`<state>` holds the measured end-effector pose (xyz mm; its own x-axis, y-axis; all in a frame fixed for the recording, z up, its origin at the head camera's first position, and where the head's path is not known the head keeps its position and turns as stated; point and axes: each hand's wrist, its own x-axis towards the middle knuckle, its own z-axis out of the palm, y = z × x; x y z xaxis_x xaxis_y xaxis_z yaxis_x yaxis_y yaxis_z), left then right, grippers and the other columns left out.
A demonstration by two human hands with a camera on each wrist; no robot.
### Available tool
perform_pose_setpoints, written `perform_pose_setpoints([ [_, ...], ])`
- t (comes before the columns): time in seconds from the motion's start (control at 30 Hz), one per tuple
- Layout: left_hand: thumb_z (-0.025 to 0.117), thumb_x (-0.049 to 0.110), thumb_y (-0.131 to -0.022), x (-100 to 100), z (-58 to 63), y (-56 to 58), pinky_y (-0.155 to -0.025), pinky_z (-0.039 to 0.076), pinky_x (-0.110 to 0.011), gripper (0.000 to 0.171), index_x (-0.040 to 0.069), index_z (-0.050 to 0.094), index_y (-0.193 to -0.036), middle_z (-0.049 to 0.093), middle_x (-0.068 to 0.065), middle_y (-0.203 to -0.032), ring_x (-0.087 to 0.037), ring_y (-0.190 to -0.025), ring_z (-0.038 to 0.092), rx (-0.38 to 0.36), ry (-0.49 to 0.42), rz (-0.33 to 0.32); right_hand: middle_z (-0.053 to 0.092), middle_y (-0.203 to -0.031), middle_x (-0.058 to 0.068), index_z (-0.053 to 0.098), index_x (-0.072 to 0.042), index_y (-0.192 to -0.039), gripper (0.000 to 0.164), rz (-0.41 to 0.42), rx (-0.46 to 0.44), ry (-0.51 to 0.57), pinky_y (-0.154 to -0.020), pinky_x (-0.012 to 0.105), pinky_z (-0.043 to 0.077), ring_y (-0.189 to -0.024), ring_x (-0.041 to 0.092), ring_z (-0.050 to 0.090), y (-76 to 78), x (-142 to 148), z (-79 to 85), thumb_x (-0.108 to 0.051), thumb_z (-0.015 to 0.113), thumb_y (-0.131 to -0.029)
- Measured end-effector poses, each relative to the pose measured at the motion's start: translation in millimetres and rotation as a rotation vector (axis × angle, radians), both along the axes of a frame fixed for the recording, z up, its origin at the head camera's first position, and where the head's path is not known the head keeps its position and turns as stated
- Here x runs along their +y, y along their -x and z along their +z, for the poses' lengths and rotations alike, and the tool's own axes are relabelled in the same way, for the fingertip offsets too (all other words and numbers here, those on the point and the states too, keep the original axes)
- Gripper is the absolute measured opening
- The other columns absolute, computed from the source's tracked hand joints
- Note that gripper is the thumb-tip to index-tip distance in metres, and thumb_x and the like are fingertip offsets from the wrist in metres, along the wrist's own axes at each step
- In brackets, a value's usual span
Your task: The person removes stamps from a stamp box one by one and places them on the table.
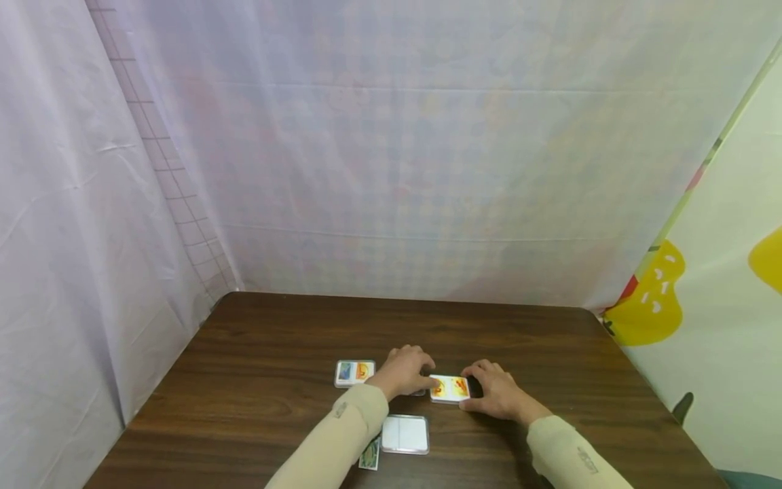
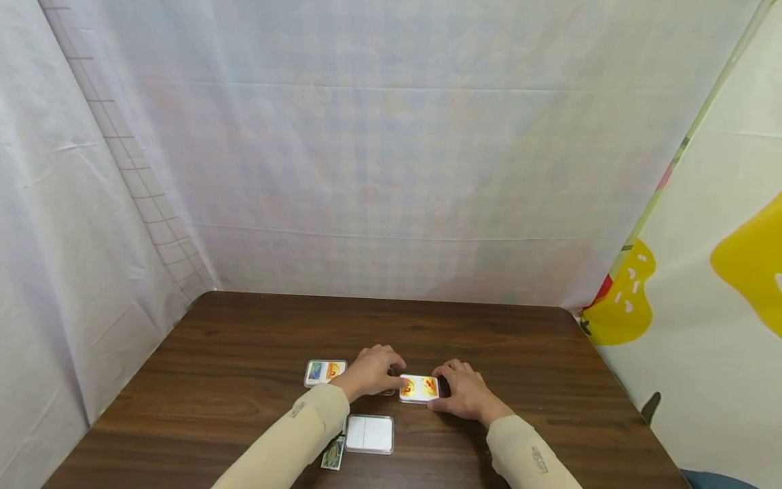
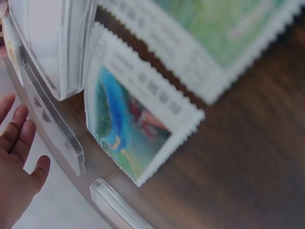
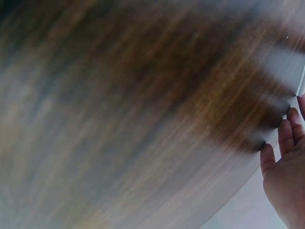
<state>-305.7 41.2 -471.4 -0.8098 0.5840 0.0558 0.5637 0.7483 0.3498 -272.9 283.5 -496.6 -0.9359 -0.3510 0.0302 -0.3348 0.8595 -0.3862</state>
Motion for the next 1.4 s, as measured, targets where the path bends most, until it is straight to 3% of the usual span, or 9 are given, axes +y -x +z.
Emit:
perform_pose_setpoints([
  [0.3,0.070,0.046,-0.090,1,-0.6,0.8,-0.103,0.036,-0.041,0.040,0.018,0.071,-0.118,0.062,0.000,-0.119,-0.022,-0.118,0.052,-0.003,0.014,0.009,0.054,-0.124,0.015,0.062,-0.009,-0.120,0.058,0.026,0.035,0.002,-0.091,0.065,0.038,-0.117,0.040,0.048,-0.5,-1,1.6,-0.043,0.081,-0.077],
  [0.6,0.072,0.046,-0.088,2,-5.3,3.1,-0.098,0.039,-0.037,0.037,0.019,0.074,-0.112,0.063,0.005,-0.109,-0.018,-0.110,0.053,0.011,0.005,0.012,0.054,-0.124,0.013,0.062,-0.012,-0.120,0.057,0.012,0.016,-0.002,-0.092,0.066,0.036,-0.117,0.038,0.048,-1.3,-1,2.7,-0.043,0.083,-0.076],
  [0.87,0.071,0.046,-0.088,2,-9.0,4.6,-0.100,0.038,-0.038,0.036,0.019,0.074,-0.113,0.062,0.004,-0.114,-0.019,-0.114,0.052,0.009,0.007,-0.001,0.053,-0.126,0.012,0.062,-0.014,-0.121,0.057,-0.005,0.008,0.007,-0.095,0.066,0.035,-0.119,0.037,0.047,0.3,-1,-0.6,-0.043,0.082,-0.077],
  [1.4,0.072,0.047,-0.088,5,-13.1,8.3,-0.096,0.039,-0.039,0.032,0.022,0.075,-0.108,0.061,0.006,-0.107,-0.017,-0.107,0.052,0.028,0.026,0.007,0.053,-0.126,0.011,0.061,-0.015,-0.120,0.056,-0.021,-0.004,-0.002,-0.096,0.064,0.036,-0.120,0.037,0.047,0.9,0,-2.3,-0.043,0.083,-0.077],
])
